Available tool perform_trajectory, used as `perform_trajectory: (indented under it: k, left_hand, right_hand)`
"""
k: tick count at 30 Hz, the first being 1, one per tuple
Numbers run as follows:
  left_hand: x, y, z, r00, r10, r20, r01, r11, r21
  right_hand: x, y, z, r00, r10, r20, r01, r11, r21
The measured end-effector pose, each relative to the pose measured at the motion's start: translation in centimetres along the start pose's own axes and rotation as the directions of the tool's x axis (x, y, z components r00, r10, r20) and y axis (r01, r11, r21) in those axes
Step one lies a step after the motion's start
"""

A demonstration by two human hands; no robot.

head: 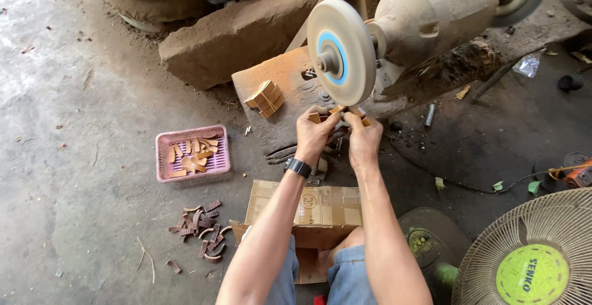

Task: Sanding and polishing small wooden pieces using a bench grinder with a polishing wheel.

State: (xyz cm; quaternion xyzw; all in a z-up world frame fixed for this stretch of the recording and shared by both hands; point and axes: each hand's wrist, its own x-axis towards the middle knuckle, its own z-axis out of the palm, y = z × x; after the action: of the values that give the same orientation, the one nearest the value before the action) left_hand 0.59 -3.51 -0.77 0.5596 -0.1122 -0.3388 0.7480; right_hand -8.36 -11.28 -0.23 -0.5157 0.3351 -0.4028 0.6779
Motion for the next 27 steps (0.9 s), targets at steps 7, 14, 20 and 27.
perform_trajectory:
  k: [7, 14, 20, 27]
  left_hand:
    - [-0.4, -2.1, -2.0, 1.000, -0.004, 0.005, 0.004, 0.998, -0.061]
    - [0.2, -0.2, 0.4, 0.999, 0.036, 0.023, -0.035, 0.999, -0.030]
    - [-0.3, -2.4, -2.6, 0.998, 0.069, -0.006, -0.068, 0.992, 0.109]
    - [-1.2, -1.5, -2.3, 0.960, 0.262, 0.094, -0.277, 0.867, 0.414]
  right_hand:
    - [-1.1, 0.1, 0.0, 0.995, 0.044, 0.093, -0.040, 0.998, -0.052]
    - [-0.1, -0.7, -0.1, 1.000, 0.011, 0.022, -0.013, 0.995, 0.103]
    - [-1.0, -0.3, 0.9, 0.996, 0.088, -0.002, -0.087, 0.980, -0.180]
    - [0.3, 1.6, -2.6, 0.997, 0.036, 0.074, -0.014, 0.960, -0.278]
